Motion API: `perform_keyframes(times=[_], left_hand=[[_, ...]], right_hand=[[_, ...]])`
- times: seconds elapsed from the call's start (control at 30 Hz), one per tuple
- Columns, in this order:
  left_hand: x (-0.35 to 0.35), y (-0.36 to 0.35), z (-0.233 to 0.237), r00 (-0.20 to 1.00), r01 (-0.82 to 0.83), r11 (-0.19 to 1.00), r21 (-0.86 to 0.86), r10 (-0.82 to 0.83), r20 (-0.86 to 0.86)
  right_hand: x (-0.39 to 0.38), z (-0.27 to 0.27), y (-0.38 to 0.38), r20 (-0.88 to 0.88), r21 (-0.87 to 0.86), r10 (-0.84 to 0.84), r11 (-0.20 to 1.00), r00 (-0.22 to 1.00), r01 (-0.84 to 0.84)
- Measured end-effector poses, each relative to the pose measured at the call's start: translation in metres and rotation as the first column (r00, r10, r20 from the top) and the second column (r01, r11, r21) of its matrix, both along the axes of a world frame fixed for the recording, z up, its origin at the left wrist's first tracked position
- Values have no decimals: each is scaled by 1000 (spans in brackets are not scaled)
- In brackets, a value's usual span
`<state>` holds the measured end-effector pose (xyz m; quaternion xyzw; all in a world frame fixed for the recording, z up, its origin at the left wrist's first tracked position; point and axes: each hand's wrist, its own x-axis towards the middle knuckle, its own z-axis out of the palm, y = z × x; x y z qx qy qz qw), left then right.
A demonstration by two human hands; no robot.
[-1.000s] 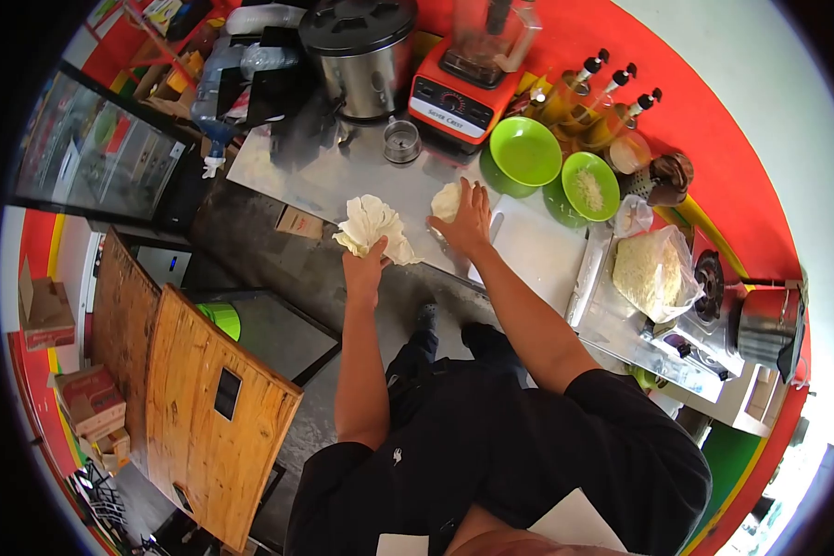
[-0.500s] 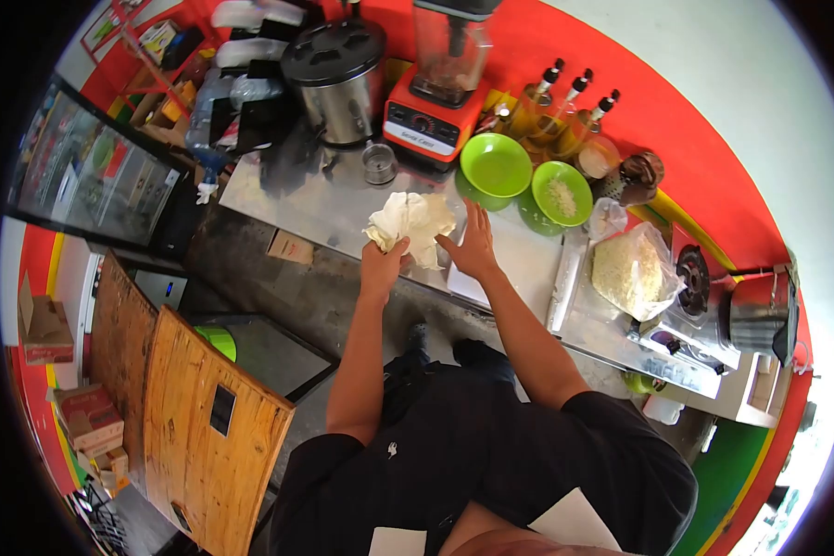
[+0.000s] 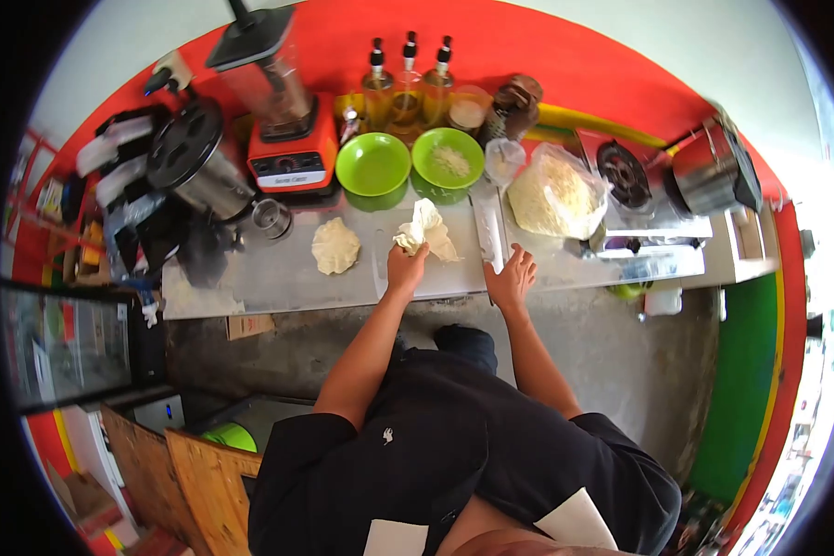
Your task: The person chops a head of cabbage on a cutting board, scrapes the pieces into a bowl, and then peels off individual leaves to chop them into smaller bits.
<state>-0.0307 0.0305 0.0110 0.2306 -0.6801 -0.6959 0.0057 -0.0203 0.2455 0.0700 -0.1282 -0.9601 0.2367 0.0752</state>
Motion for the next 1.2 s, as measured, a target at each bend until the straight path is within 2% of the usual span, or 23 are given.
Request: perform_keyframes(times=[0.03,0.1,0.13,0.2,0.23,0.27,0.33,0.37,0.43,0.47,0.53,0.57,0.6,0.67,0.73,0.8,0.83,0.97,1.03,1.07,1.2], left_hand=[[0,1,4,999,35,999,-5,-35,8],[0,-2,14,995,38,992,-124,-26,96],[0,-4,20,993,68,989,-129,-55,106],[1,-7,34,994,81,970,-228,-62,86],[4,-8,41,998,58,964,-260,-61,-7],[6,-8,47,997,70,963,-259,-73,-2],[10,-10,52,986,-54,944,-325,0,-164],[11,-11,55,987,-52,945,-324,-1,-161],[12,-16,60,941,-178,739,-650,-65,-333],[13,-19,62,941,-184,736,-652,-60,-333],[14,-19,67,908,-160,446,-881,-283,-308],[13,-19,70,895,-116,377,-919,-362,-262],[11,-18,68,895,-122,376,-918,-358,-266],[2,-16,62,883,7,325,-946,-446,-146],[-8,-16,57,874,16,320,-947,-465,-142],[-17,-16,51,799,92,278,-956,-594,-95],[-24,-15,42,769,105,305,-946,-628,-117],[-32,-4,32,752,171,245,-954,-658,-35],[-36,6,36,800,192,181,-965,-598,47],[-38,10,38,796,194,181,-964,-603,47],[-40,19,43,828,209,163,-964,-554,86]], right_hand=[[4,-4,5,39,-13,14,1000,999,-13],[12,-12,13,92,1,53,999,994,-53],[15,-15,15,101,-5,24,1000,995,-23],[19,-21,18,113,-122,113,988,987,-100],[20,-14,15,153,-130,108,988,982,-89],[21,-10,13,157,-130,97,989,983,-76],[21,-9,11,130,-113,182,979,975,-168],[20,-11,13,133,-112,181,980,974,-166],[15,-16,15,143,-107,255,965,956,-241],[15,-18,15,142,-109,261,963,955,-247],[13,-12,13,143,-133,221,970,965,-203],[13,-13,13,138,-133,225,969,965,-207],[13,-16,13,116,-171,229,963,966,-208],[12,-21,12,86,-208,236,954,968,-215],[12,-14,7,152,-217,196,963,969,-160],[15,-5,4,123,-241,230,950,965,-196],[16,-2,3,103,-268,261,936,960,-226],[22,0,-1,55,-275,323,915,945,-297],[27,-2,-10,25,-167,309,939,951,-300],[28,-2,-14,26,-166,302,941,953,-293],[35,6,-30,132,-75,292,956,947,-284]])
